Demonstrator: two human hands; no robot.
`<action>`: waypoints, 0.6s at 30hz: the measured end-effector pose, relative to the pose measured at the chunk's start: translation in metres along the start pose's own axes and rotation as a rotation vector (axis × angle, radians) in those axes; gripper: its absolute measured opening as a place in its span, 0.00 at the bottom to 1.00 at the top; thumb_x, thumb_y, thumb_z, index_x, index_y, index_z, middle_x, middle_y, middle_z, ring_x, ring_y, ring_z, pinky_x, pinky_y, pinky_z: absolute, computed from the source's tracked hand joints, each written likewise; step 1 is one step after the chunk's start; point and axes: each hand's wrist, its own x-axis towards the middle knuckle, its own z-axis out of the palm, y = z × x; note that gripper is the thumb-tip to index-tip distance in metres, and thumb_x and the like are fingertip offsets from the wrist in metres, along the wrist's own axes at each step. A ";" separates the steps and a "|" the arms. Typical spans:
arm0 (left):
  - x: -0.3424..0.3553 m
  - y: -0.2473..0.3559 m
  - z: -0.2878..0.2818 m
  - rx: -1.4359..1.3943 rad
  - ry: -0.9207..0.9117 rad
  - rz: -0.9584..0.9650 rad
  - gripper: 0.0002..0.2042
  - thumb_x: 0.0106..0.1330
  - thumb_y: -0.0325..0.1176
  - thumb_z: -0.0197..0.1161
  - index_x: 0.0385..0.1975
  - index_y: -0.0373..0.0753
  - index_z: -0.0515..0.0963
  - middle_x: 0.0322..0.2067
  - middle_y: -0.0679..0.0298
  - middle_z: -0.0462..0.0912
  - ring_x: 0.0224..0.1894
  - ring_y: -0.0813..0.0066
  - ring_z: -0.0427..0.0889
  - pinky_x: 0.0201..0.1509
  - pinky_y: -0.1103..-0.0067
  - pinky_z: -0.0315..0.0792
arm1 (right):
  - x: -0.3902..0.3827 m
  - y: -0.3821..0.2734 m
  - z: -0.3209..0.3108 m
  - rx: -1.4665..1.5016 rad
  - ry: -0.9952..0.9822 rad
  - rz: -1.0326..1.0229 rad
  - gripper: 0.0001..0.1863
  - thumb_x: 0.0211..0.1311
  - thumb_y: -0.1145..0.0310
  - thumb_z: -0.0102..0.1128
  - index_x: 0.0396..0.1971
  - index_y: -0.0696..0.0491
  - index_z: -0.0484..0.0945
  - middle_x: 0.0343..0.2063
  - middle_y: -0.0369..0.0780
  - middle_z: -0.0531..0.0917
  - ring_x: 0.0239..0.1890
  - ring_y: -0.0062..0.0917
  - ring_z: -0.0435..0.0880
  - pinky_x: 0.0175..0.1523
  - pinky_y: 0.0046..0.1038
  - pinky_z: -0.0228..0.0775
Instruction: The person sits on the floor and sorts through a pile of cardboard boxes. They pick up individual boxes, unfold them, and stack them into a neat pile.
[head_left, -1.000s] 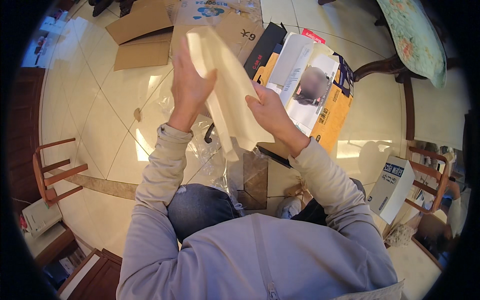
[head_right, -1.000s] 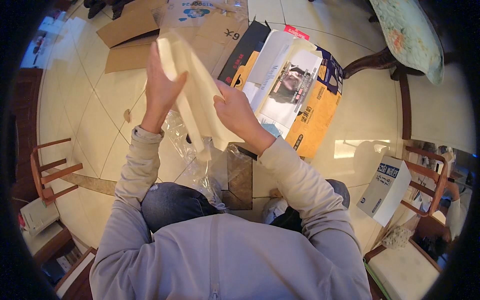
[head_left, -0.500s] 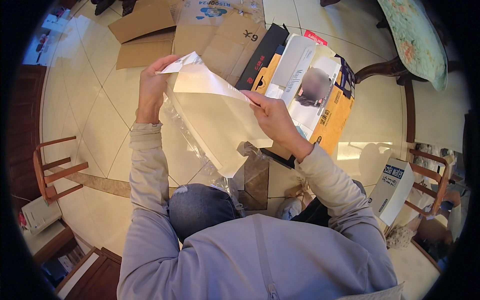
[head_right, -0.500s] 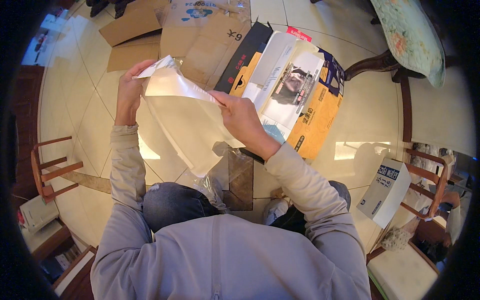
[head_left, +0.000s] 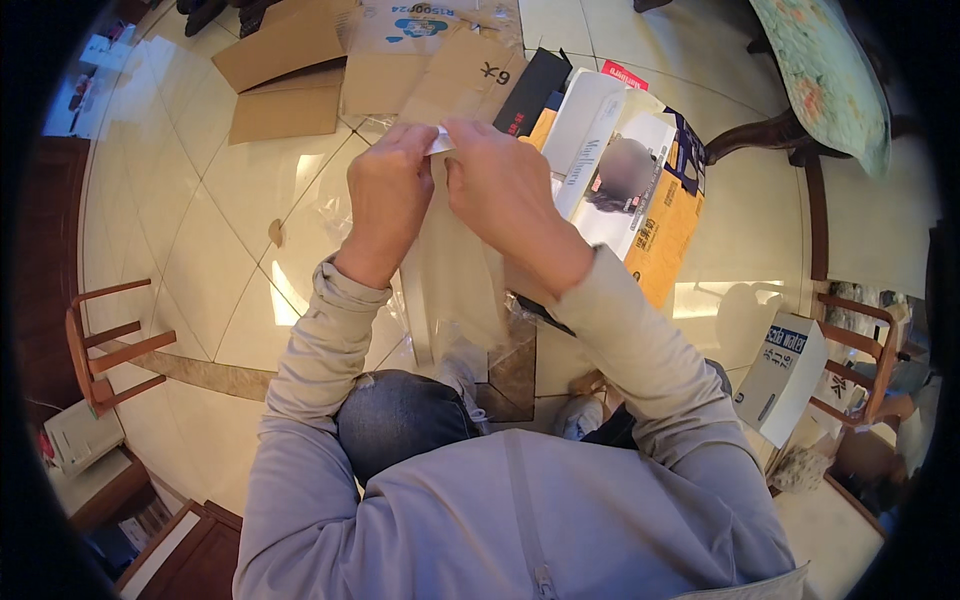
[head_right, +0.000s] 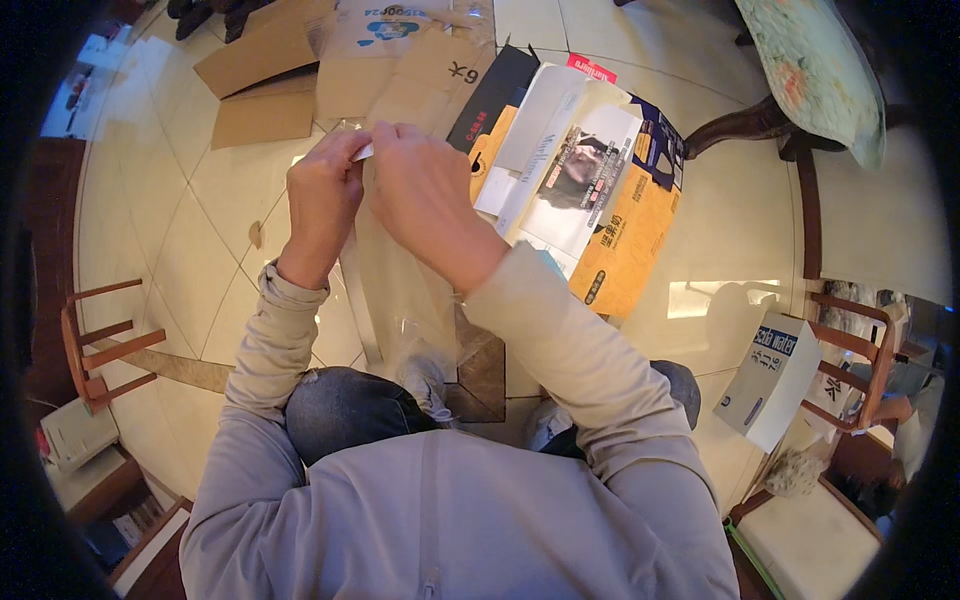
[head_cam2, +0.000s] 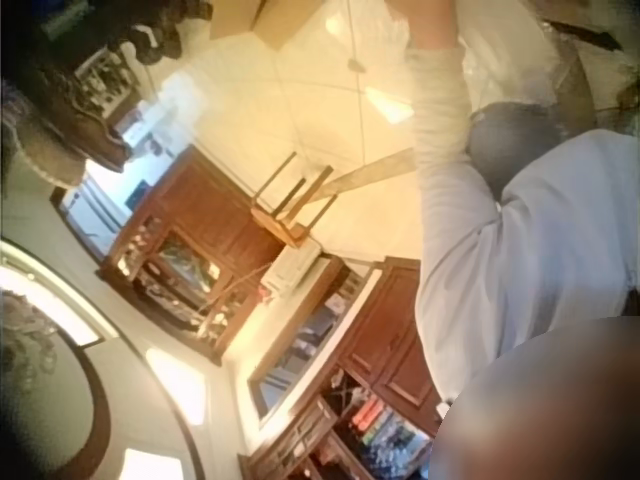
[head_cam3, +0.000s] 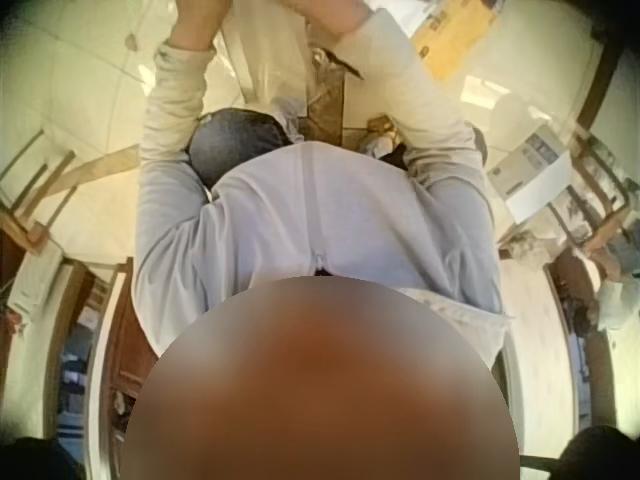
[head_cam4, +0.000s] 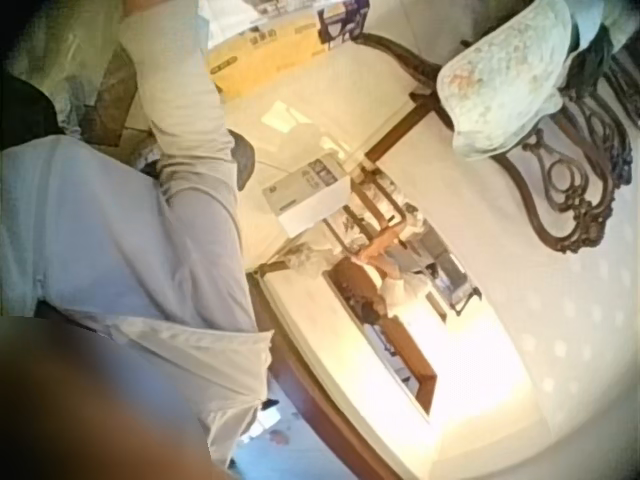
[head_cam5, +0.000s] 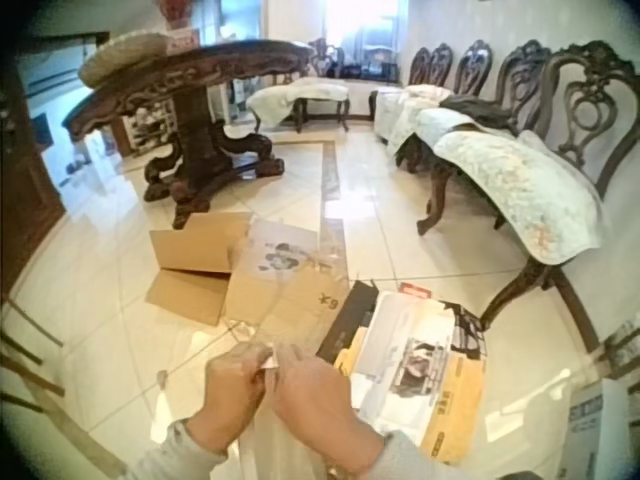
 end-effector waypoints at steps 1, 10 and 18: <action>-0.002 0.005 0.000 0.008 -0.037 0.010 0.06 0.52 0.22 0.59 0.27 0.40 0.79 0.25 0.59 0.79 0.27 0.59 0.79 0.29 0.71 0.72 | 0.003 0.008 0.009 -0.040 -0.006 0.010 0.15 0.45 0.74 0.58 0.38 0.56 0.76 0.31 0.46 0.79 0.32 0.42 0.80 0.34 0.39 0.71; -0.007 0.019 0.002 -0.065 -0.075 -0.023 0.07 0.56 0.28 0.63 0.33 0.37 0.78 0.26 0.59 0.79 0.27 0.61 0.78 0.32 0.74 0.72 | 0.011 0.052 0.019 -0.073 -0.037 0.091 0.08 0.43 0.75 0.58 0.26 0.49 0.82 0.22 0.44 0.81 0.29 0.40 0.81 0.34 0.37 0.72; -0.015 0.004 0.014 -0.234 -0.237 -0.351 0.26 0.52 0.29 0.67 0.52 0.39 0.70 0.37 0.58 0.82 0.36 0.64 0.81 0.41 0.75 0.73 | 0.009 0.067 -0.003 0.098 -0.093 0.214 0.14 0.48 0.78 0.54 0.35 0.50 0.83 0.29 0.45 0.83 0.30 0.38 0.82 0.37 0.29 0.73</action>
